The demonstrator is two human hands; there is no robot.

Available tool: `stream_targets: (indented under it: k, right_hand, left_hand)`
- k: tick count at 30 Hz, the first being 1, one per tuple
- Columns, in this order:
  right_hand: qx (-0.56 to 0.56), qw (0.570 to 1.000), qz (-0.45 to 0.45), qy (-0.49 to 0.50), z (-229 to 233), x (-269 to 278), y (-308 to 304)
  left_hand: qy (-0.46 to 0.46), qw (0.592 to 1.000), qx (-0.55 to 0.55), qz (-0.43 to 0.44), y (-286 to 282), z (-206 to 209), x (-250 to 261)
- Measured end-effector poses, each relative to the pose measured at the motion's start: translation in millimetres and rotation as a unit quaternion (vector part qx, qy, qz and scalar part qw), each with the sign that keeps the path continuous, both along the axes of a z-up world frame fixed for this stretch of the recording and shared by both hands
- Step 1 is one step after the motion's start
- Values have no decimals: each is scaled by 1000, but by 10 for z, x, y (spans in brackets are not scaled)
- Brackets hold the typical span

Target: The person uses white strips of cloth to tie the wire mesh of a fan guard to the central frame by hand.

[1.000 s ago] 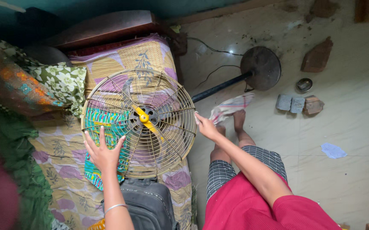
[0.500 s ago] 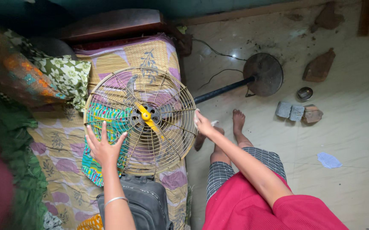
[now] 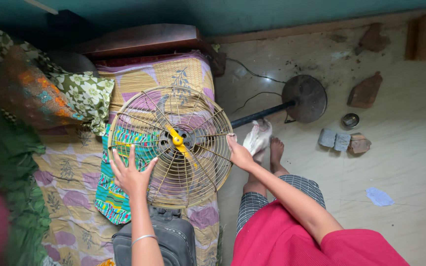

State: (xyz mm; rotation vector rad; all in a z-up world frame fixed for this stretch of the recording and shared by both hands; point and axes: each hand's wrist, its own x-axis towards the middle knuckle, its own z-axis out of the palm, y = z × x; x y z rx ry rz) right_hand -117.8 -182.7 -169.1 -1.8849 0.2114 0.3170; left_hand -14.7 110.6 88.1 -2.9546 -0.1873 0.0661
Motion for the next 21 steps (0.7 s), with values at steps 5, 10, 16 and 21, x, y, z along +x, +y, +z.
stream_targets:
  k: [5, 10, 16, 21]
  right_hand:
    - [-82, 974, 120, 173, 364, -349, 190]
    - [12, 992, 73, 102, 218, -157, -81]
    - [-80, 994, -17, 72, 130, 498, 75]
    - [-190, 976, 77, 74, 281, 66, 577]
  left_hand:
    - [-8, 1000, 11, -2, 5, -9, -10]
    - [-2, 1000, 5, 25, -15, 15, -10]
    - [-52, 999, -11, -2, 13, 6, -31]
    - [-26, 999, -9, 23, 3, 55, -40]
